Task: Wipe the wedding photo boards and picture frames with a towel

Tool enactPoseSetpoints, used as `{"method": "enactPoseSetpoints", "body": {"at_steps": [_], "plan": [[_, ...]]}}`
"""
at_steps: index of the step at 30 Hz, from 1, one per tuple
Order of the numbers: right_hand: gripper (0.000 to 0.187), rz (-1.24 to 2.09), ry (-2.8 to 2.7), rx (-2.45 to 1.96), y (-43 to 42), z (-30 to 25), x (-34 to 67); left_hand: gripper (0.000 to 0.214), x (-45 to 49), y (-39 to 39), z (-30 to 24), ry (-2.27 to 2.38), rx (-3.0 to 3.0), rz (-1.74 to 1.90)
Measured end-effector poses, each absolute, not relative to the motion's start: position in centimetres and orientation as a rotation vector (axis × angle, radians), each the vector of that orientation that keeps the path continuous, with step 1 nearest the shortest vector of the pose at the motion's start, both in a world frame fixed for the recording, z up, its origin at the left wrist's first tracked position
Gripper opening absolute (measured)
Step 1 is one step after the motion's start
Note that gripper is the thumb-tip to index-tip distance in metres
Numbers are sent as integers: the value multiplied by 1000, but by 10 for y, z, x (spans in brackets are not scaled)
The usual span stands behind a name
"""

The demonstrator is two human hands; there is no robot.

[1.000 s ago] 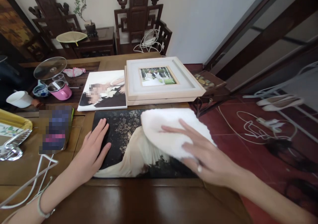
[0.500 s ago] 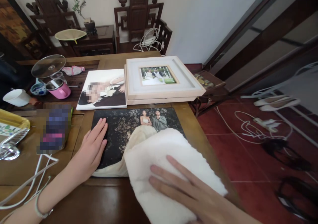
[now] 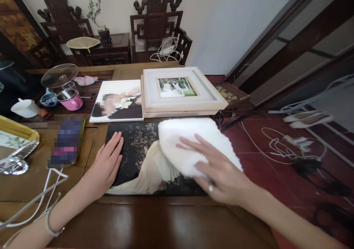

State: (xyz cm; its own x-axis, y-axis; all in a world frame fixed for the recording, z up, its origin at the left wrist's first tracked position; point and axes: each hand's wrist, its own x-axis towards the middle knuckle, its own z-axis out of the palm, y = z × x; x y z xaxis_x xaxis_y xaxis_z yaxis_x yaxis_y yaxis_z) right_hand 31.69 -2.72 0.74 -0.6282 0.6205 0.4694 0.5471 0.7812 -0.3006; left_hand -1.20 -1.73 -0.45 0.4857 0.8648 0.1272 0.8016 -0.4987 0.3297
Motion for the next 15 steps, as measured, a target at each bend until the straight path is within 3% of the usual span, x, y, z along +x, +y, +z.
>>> {"method": "enactPoseSetpoints", "body": {"at_steps": [7,11,15], "plan": [[26,239,-2634,-564,-83,15,295,56,-12,-18,-6,1426,2512,412],[14,258,-2561,-661,-52,12,299,57,-12,-17,-4,1399,2539,404],[16,146,-2490,-885,-4,11,305,56,-13,-17,-4,1388,2549,395]]}}
